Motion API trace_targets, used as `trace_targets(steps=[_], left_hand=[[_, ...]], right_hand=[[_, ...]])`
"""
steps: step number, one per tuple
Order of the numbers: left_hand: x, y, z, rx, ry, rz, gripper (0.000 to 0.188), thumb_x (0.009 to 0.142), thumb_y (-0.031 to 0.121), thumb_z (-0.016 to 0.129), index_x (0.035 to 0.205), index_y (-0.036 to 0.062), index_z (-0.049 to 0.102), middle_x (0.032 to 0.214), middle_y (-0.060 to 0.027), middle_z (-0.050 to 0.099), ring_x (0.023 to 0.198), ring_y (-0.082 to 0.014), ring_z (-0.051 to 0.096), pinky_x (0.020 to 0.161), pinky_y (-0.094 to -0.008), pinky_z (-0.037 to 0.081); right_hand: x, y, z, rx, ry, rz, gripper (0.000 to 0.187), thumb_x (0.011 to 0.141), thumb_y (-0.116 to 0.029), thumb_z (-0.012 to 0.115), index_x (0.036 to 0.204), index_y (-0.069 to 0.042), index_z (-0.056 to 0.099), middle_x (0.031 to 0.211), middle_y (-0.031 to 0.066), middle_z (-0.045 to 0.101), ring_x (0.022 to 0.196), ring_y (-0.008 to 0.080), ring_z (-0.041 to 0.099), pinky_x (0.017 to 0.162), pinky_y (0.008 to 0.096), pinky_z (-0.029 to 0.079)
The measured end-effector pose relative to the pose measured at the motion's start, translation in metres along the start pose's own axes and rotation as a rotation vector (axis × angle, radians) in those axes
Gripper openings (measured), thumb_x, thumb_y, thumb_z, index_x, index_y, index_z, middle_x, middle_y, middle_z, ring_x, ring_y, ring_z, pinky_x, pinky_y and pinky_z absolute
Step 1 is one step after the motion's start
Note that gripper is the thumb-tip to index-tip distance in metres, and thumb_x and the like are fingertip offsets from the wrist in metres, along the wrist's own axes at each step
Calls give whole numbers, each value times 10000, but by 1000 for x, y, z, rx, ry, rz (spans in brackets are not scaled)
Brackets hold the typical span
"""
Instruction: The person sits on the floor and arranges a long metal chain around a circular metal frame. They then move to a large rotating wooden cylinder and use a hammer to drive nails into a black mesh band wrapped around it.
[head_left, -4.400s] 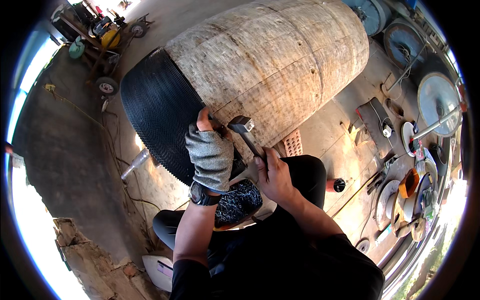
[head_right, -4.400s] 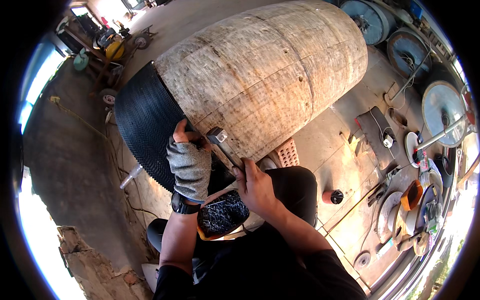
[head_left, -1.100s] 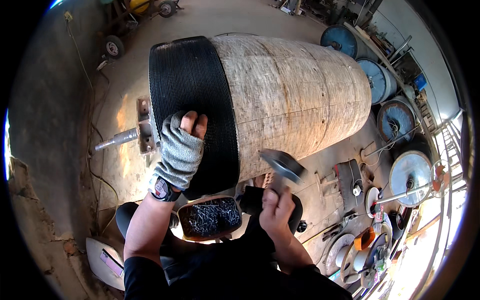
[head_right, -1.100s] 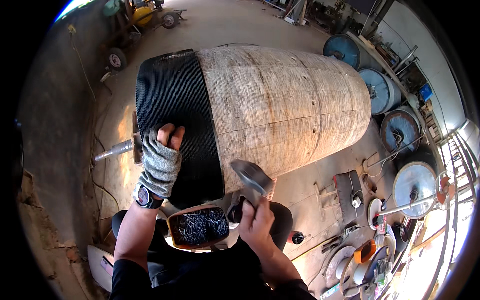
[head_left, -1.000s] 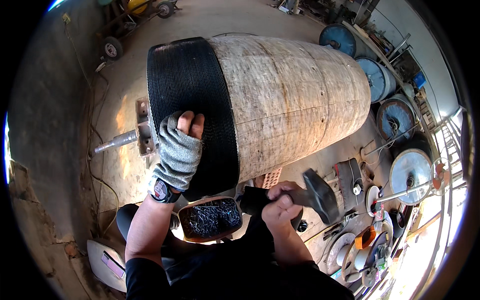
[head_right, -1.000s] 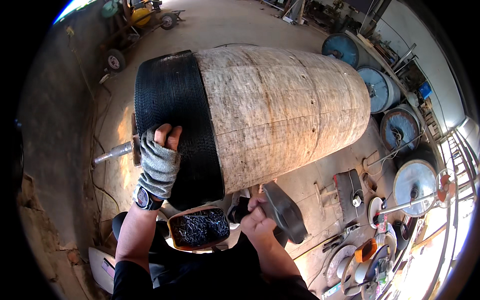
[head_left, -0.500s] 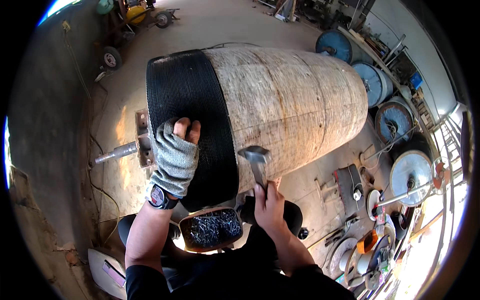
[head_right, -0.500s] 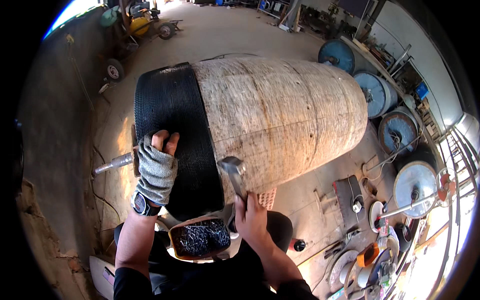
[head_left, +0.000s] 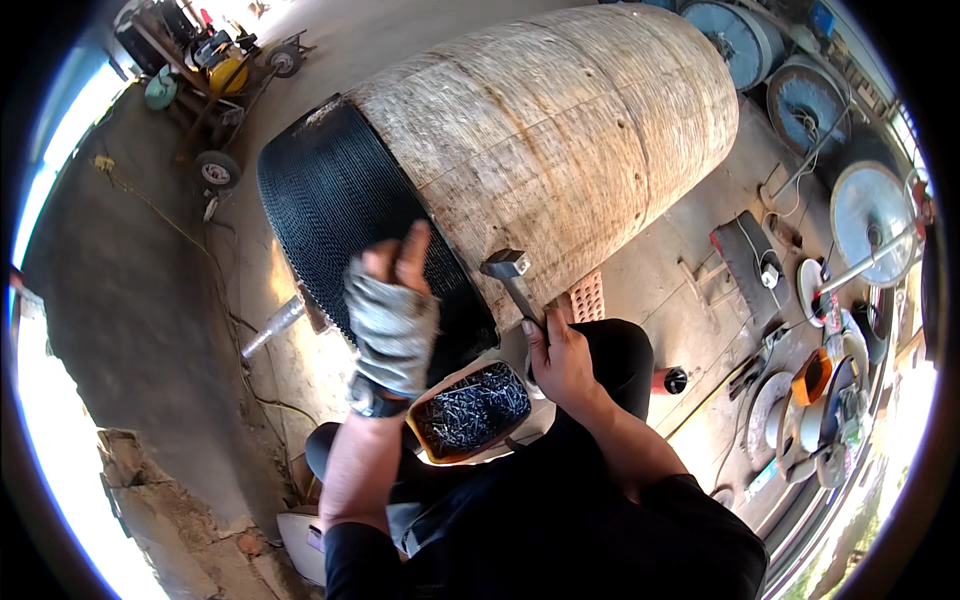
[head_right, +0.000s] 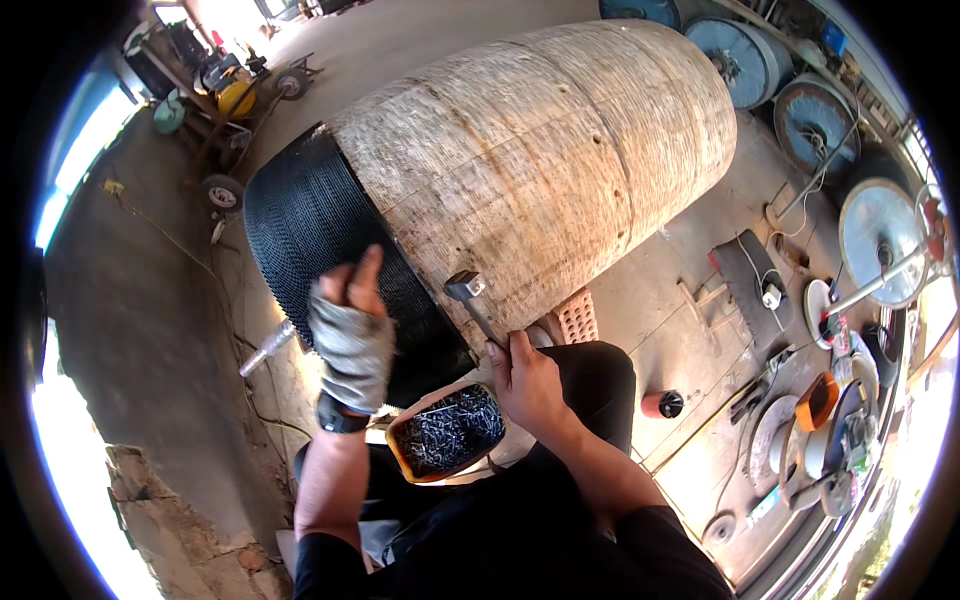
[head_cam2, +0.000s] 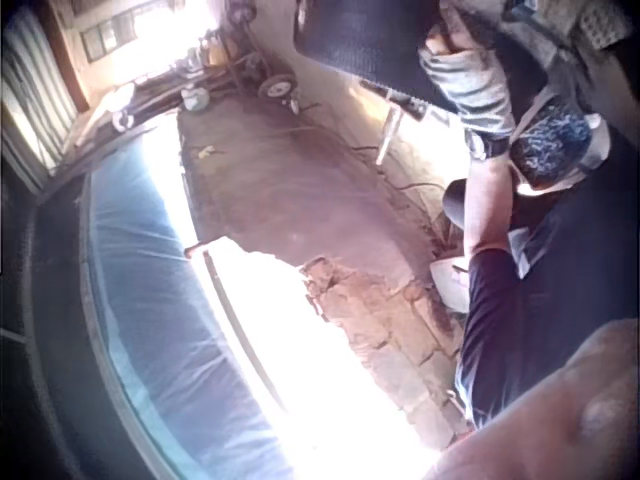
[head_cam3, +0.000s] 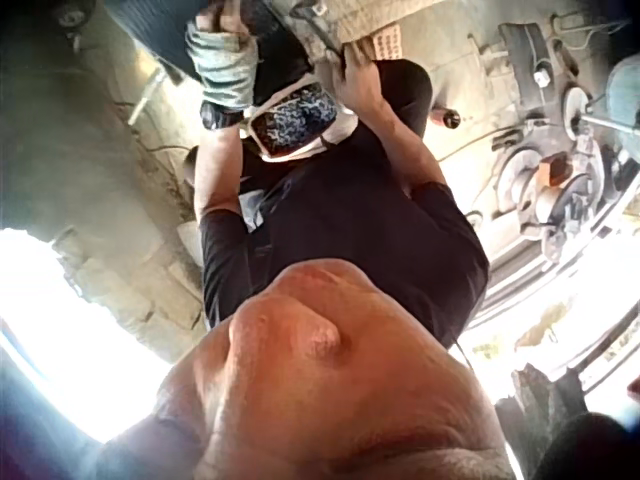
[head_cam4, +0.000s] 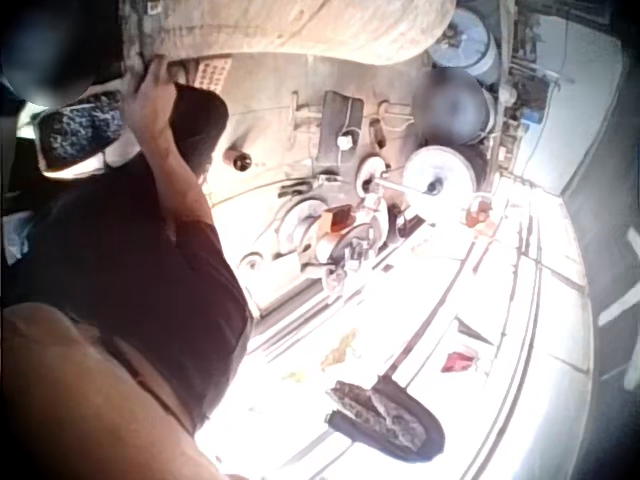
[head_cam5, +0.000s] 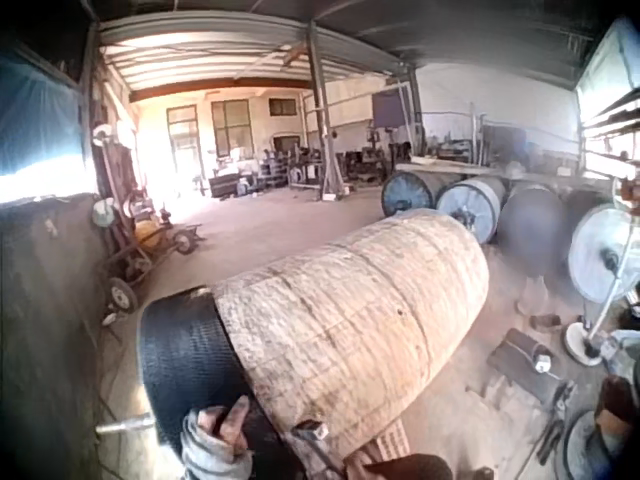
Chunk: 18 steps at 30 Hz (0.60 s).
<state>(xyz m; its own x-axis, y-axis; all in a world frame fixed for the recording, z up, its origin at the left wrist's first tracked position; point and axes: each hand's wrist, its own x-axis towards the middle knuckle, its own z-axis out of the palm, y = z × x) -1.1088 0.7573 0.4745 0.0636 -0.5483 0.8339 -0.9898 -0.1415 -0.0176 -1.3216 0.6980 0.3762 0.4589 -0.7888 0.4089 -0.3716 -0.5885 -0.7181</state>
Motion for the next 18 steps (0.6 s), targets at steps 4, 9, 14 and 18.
trace_targets(steps=[4,9,14,18], left_hand=[[-25,34,24,-322,-78,-177,758,764,-70,611,1471,148,446,845,-94,582,721,-276,569,651,-401,495],[-23,43,27,-386,-84,-253,763,754,-99,617,1462,128,445,817,-63,606,733,-236,597,671,-370,511],[-15,44,23,-403,-120,-355,768,746,-127,636,1450,120,454,805,-60,648,699,-195,630,648,-323,534],[-12,49,35,-374,-109,-388,765,732,-61,662,1440,60,400,741,-71,599,664,-247,594,591,-380,495]], right_hand=[[-1,-2,-1,18,-9,-5,240,980,-213,588,928,-13,465,654,227,552,599,461,580,507,496,445],[0,5,-7,30,-3,1,228,983,-196,588,922,-5,480,672,227,543,619,457,581,522,474,446],[-1,9,-5,70,-13,-47,227,983,-222,578,986,-22,472,656,215,583,582,440,608,497,504,470],[4,-1,-8,87,13,-100,214,978,-208,585,989,-23,477,677,204,587,577,430,609,491,493,471]])
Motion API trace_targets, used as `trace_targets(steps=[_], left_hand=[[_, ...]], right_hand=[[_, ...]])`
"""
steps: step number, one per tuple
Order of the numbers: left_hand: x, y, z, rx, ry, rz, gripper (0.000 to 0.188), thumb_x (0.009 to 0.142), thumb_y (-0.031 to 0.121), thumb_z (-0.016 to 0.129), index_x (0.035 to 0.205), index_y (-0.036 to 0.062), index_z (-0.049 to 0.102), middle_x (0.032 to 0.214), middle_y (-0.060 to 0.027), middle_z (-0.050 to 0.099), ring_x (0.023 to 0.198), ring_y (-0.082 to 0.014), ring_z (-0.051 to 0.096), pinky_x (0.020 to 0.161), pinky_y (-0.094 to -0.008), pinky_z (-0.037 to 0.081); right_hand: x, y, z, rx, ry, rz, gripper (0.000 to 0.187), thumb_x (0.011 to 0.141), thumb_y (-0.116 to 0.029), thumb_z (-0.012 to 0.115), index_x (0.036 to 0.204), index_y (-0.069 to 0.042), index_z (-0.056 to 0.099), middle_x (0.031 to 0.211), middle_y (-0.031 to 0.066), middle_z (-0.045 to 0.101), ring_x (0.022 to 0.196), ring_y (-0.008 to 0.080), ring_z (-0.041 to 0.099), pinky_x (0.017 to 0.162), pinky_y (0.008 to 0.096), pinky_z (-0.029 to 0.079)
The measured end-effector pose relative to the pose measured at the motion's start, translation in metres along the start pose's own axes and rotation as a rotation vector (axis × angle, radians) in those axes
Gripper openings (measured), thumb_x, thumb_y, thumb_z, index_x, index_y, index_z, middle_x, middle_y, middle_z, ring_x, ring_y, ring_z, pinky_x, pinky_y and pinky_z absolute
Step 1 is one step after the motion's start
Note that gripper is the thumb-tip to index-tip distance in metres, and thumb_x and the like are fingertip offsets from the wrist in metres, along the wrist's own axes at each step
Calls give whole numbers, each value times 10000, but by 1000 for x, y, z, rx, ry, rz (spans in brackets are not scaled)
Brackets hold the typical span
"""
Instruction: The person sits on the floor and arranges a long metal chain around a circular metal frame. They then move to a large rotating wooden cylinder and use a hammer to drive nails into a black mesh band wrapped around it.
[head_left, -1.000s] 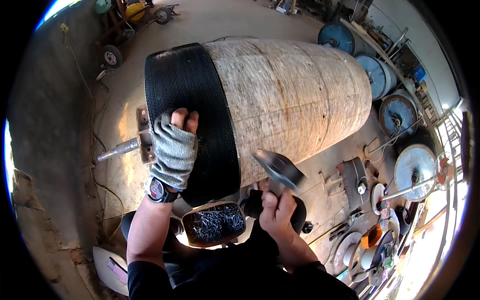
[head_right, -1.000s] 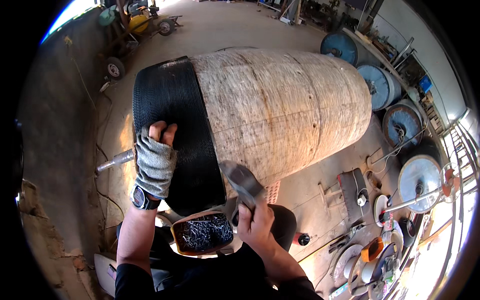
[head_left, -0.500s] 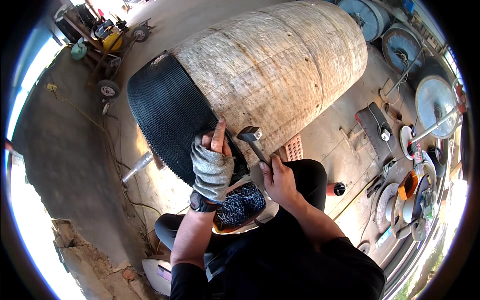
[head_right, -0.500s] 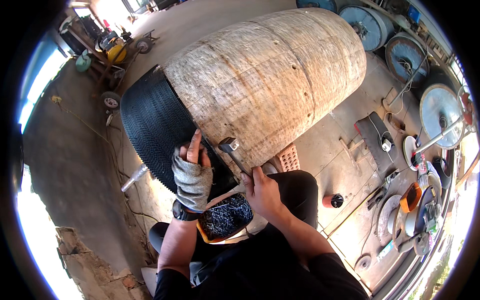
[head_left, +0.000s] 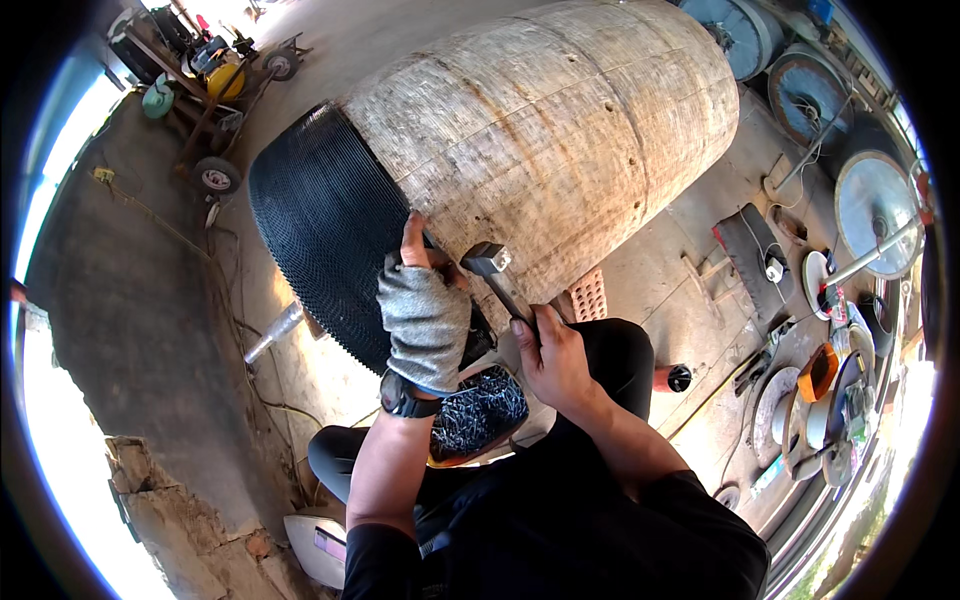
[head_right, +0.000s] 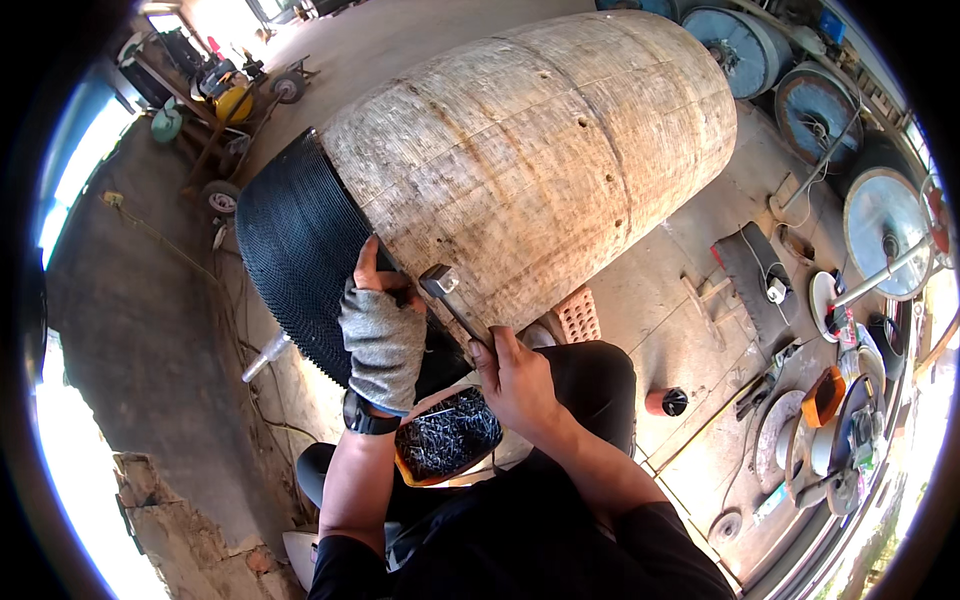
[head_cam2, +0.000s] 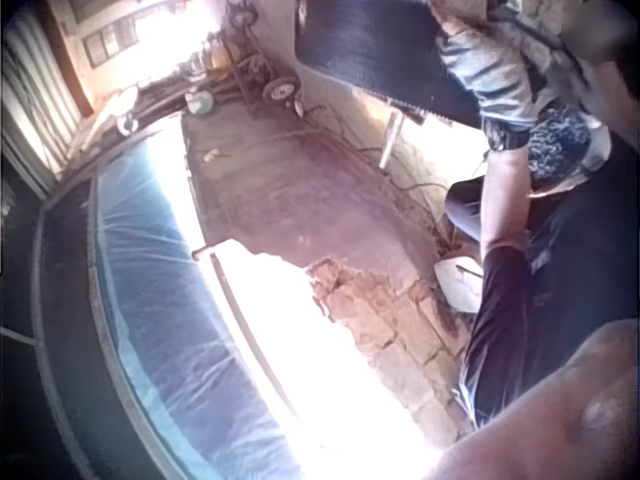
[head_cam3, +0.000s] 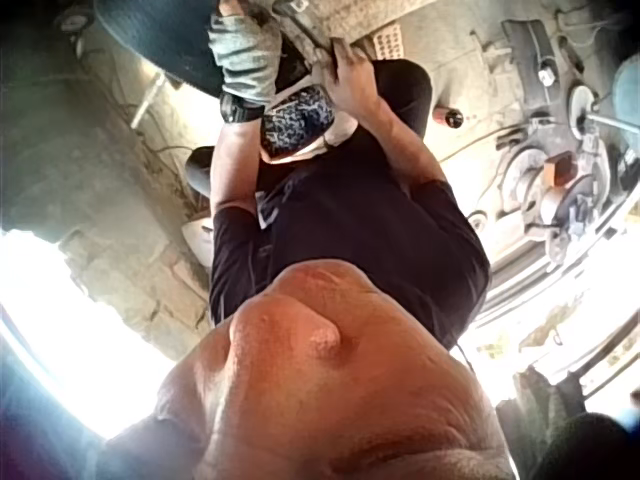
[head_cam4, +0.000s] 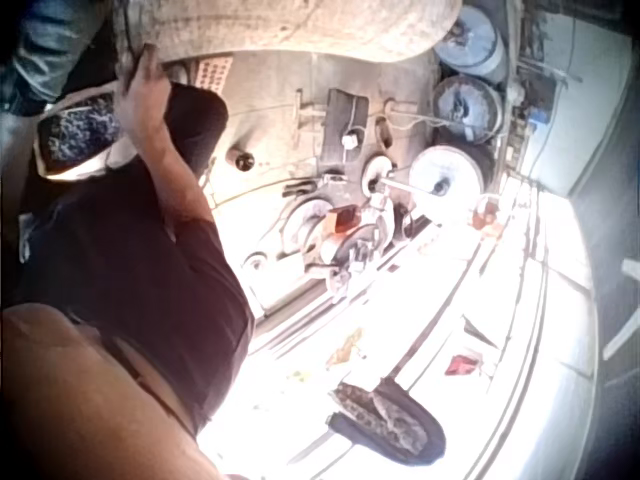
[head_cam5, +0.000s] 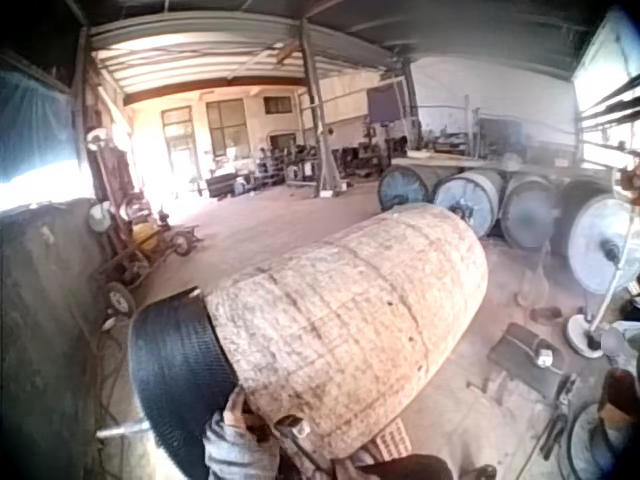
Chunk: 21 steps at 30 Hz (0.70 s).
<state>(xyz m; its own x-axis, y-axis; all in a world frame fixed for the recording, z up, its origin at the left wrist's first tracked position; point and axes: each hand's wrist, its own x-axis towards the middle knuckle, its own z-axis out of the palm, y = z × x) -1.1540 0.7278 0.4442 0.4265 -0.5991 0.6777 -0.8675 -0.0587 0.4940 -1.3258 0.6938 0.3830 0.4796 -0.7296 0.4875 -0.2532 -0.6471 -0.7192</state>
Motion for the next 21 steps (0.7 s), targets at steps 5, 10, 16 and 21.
trace_targets(steps=[5,10,16,21], left_hand=[[0,2,7,123,40,18,804,716,-5,747,1428,6,373,781,-88,626,655,-229,617,597,-355,516],[3,8,7,176,25,12,801,695,4,757,1399,-26,376,838,-90,621,752,-275,621,670,-393,516],[-6,12,8,198,69,-43,801,702,-6,752,1398,-38,359,907,-103,632,823,-296,608,759,-407,503],[-75,24,-27,122,-37,133,746,700,34,765,1364,-18,430,1048,-175,597,962,-354,582,830,-498,469]], right_hand=[[7,-9,-3,-70,19,-52,210,966,-197,599,1002,-25,484,698,183,587,579,406,616,491,472,483],[9,-14,-10,-112,0,-59,218,954,-186,612,972,-19,473,691,182,590,569,390,615,490,460,492],[17,-10,-10,-192,-64,-53,182,940,-136,607,961,-5,482,687,179,596,562,389,614,490,460,493],[8,-15,-14,-63,109,-164,179,951,-150,601,936,-23,475,652,189,596,551,397,609,464,468,471]])
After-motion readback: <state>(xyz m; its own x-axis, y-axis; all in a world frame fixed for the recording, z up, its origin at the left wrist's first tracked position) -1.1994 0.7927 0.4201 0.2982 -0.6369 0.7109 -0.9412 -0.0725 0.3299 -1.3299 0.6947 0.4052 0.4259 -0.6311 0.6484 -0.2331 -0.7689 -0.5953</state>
